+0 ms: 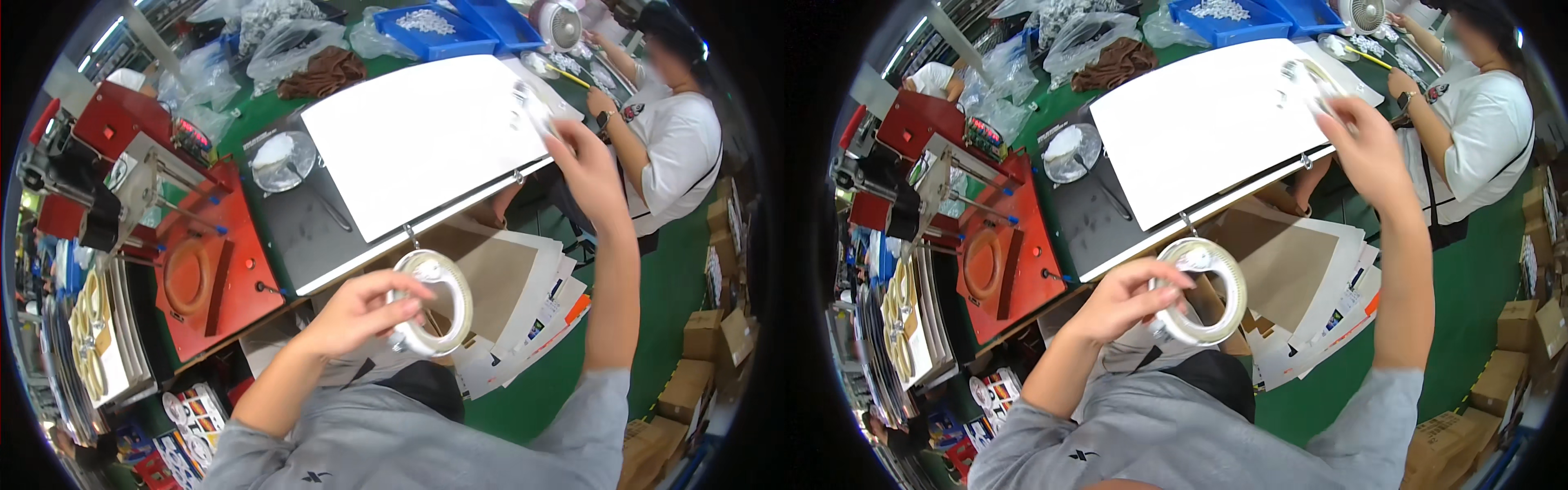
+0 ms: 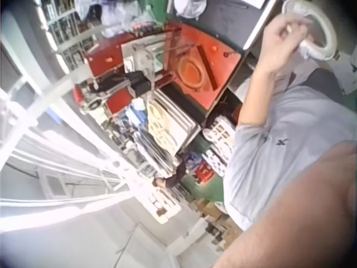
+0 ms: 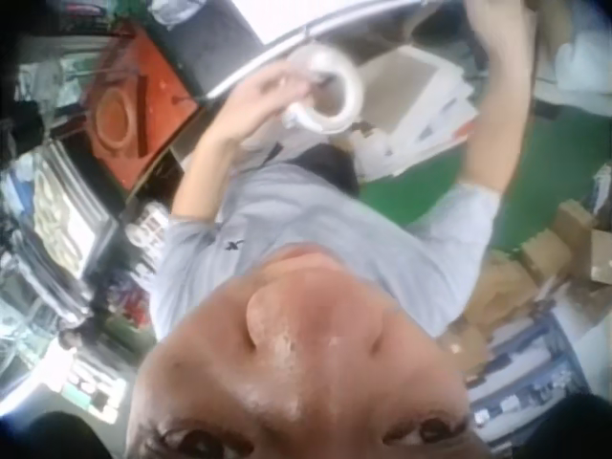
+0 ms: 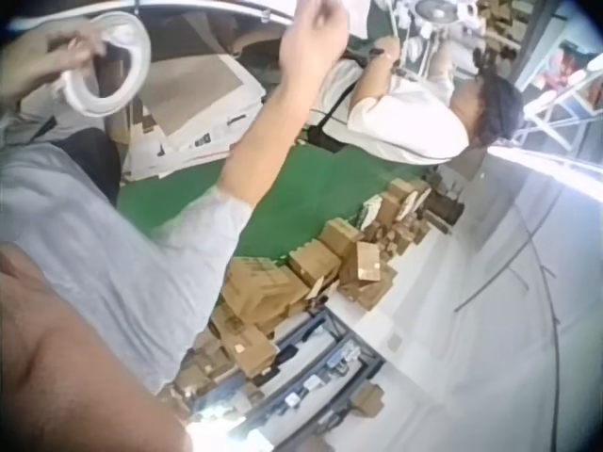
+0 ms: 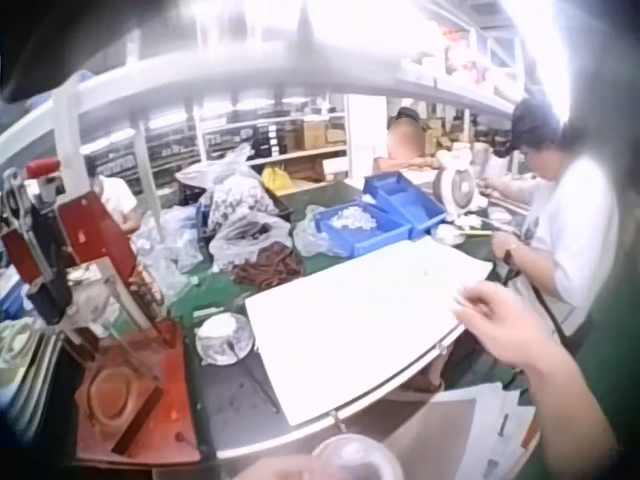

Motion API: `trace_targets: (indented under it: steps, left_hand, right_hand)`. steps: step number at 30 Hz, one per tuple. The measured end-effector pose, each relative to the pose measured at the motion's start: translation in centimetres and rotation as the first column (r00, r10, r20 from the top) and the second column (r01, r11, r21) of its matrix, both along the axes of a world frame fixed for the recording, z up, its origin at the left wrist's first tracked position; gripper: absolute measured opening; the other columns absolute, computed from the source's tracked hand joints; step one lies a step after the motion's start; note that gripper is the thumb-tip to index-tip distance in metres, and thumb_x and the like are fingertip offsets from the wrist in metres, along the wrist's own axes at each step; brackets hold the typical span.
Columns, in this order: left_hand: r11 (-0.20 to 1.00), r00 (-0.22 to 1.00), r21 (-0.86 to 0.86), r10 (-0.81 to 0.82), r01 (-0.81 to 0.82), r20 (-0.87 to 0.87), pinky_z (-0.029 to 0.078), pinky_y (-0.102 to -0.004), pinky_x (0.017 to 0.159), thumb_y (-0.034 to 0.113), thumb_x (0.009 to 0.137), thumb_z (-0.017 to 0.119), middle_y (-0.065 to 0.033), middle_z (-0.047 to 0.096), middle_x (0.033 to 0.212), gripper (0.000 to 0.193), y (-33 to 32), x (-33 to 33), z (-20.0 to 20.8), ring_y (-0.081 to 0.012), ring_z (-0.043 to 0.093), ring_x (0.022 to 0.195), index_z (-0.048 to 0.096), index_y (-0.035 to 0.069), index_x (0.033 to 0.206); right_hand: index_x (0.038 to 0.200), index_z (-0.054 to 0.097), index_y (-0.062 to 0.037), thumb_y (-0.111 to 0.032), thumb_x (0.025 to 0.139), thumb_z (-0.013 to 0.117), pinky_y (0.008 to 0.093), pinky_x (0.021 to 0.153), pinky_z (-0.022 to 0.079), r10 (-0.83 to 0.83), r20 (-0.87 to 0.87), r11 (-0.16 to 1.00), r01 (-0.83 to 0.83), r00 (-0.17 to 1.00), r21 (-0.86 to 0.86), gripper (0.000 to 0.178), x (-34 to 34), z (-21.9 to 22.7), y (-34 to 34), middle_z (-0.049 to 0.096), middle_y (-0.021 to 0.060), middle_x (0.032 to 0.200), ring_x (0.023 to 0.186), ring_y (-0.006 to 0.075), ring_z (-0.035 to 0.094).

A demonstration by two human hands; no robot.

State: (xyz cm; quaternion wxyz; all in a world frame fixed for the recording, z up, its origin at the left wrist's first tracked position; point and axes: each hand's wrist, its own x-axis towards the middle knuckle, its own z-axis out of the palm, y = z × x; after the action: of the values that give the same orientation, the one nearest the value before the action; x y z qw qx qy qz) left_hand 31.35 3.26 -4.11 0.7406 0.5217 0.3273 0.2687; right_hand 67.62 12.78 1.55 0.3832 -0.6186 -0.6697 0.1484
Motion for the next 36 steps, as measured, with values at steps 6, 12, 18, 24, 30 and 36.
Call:
trace_targets:
  steps: [6, 12, 18, 24, 30, 36]
  left_hand:
    - [0.973, 0.944, 0.060, 0.200, -0.223, 0.261, 0.038, -0.0198, 0.056, 0.013, 0.103, 0.059, -0.0075, 0.071, 0.096, 0.026, -1.4, -4.9, -0.8, -0.0039, 0.053, 0.068, 0.065, 0.003, 0.127]
    - [0.927, 0.865, -0.023, 0.358, -0.374, 0.352, 0.050, -0.0261, 0.073, 0.013, 0.102, 0.058, -0.0142, 0.067, 0.097, 0.029, -0.9, -6.3, -0.6, -0.0153, 0.063, 0.085, 0.060, 0.002, 0.129]
    - [0.917, 0.812, -0.037, 0.371, -0.398, 0.451, 0.052, -0.0296, 0.083, 0.011, 0.104, 0.053, -0.0165, 0.065, 0.107, 0.033, 1.6, -3.4, -0.1, -0.0178, 0.065, 0.093, 0.051, 0.002, 0.136]
    - [0.910, 0.819, 0.012, 0.367, -0.415, 0.441, 0.042, -0.0212, 0.067, 0.015, 0.108, 0.052, -0.0096, 0.067, 0.108, 0.031, 6.6, 2.8, -0.4, -0.0056, 0.055, 0.080, 0.048, 0.009, 0.139]
    - [0.909, 0.959, 0.309, 0.247, -0.280, 0.141, 0.051, -0.0279, 0.081, 0.017, 0.107, 0.056, -0.0162, 0.064, 0.121, 0.065, 9.8, 7.2, 0.2, -0.0141, 0.063, 0.096, 0.022, 0.016, 0.163]
    - [0.837, 0.947, 0.465, 0.322, -0.289, 0.008, 0.053, -0.0251, 0.074, 0.009, 0.101, 0.064, -0.0087, 0.070, 0.103, 0.040, 6.5, 5.3, -2.3, -0.0109, 0.066, 0.085, 0.055, 0.002, 0.139]
  right_hand:
    - [0.108, 0.074, -0.0041, -0.030, 0.093, 0.073, 0.0476, 0.095, 0.046, -0.093, 0.439, 0.995, 0.102, 0.893, 0.005, 0.029, -1.4, -4.7, 17.6, 0.073, 0.0174, 0.109, 0.108, 0.0371, 0.061]
    - [0.110, 0.075, -0.0073, -0.028, 0.091, 0.074, 0.0481, 0.100, 0.045, -0.131, 0.549, 0.985, 0.171, 0.825, -0.023, 0.028, -1.2, -8.0, 22.4, 0.071, 0.0158, 0.115, 0.117, 0.0362, 0.058]
    - [0.118, 0.070, -0.0044, -0.027, 0.097, 0.068, 0.0424, 0.093, 0.048, -0.163, 0.324, 0.918, 0.023, 0.932, 0.395, 0.031, -3.0, -7.4, 16.0, 0.070, 0.0165, 0.108, 0.107, 0.0322, 0.063]
    - [0.135, 0.054, -0.0024, -0.036, 0.113, 0.040, 0.0220, 0.053, 0.046, 0.268, -0.777, 0.621, -0.719, 0.570, -0.313, 0.043, -7.5, -3.3, 0.0, 0.068, 0.0077, 0.086, 0.062, 0.0107, 0.065]
    - [0.112, 0.067, -0.0026, -0.029, 0.106, 0.055, 0.0213, 0.050, 0.041, -0.024, -0.900, 0.921, -0.341, 0.436, -0.189, 0.030, -4.7, -4.3, 0.2, 0.060, 0.0018, 0.078, 0.061, 0.0072, 0.054]
    - [0.107, 0.065, -0.0042, -0.033, 0.106, 0.054, 0.0223, 0.052, 0.037, -0.280, -0.812, 0.941, -0.023, 0.512, -0.339, 0.031, 4.1, -8.4, 5.8, 0.060, 0.0022, 0.073, 0.057, 0.0095, 0.051]
